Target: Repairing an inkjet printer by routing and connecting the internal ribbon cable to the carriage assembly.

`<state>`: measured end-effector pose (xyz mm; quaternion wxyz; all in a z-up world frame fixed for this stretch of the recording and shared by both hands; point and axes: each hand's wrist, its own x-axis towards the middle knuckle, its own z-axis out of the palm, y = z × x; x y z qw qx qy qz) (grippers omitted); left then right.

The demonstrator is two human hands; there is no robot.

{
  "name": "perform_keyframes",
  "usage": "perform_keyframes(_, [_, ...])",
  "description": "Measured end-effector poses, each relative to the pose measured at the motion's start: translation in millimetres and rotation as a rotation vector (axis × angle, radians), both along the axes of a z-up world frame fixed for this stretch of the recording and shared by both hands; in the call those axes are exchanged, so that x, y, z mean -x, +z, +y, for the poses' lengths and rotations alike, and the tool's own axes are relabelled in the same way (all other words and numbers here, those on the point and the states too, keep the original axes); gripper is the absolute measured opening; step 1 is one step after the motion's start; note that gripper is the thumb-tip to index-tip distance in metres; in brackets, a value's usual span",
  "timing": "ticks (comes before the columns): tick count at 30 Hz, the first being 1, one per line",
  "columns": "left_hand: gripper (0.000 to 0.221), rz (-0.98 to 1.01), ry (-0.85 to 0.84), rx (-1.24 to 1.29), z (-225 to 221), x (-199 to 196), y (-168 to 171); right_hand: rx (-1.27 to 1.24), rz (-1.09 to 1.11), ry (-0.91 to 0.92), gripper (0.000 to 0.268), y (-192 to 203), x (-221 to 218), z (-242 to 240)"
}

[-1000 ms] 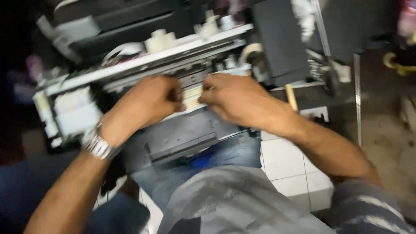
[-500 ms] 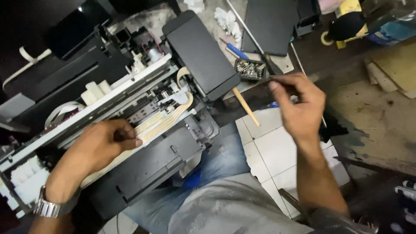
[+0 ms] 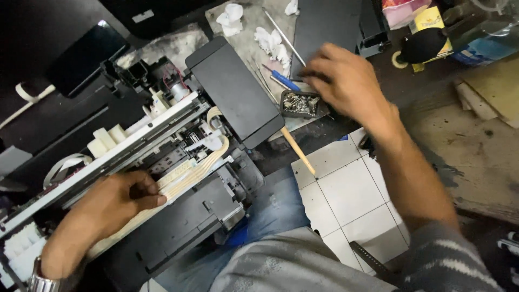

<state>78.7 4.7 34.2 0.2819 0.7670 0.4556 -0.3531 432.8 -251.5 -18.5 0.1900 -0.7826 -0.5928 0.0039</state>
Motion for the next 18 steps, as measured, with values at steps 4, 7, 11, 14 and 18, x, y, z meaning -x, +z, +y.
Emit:
perform_keyframes(4, [0.025,0.003,0.014,0.000,-5.2,-6.6,13.4,0.229,-0.081,0.067,0.021,-14.8,-24.9,46.4])
perform_keyframes(7, [0.020,0.033,0.069,0.049,-11.5,-11.2,29.4,0.427,-0.135,0.087,0.028,-8.4,-24.5,69.5])
perform_keyframes(11, [0.018,-0.042,-0.036,0.047,-5.9,-2.7,23.8,0.584,-0.204,0.103,0.025,2.7,-22.6,88.2])
perform_keyframes(14, [0.019,-0.106,-0.117,0.045,2.8,5.9,10.6,0.701,-0.277,0.101,0.028,2.5,-29.7,98.2])
perform_keyframes(18, [0.008,-0.262,-0.181,0.026,8.1,26.4,-7.4,0.643,-0.400,0.213,0.034,-26.8,-49.9,102.0])
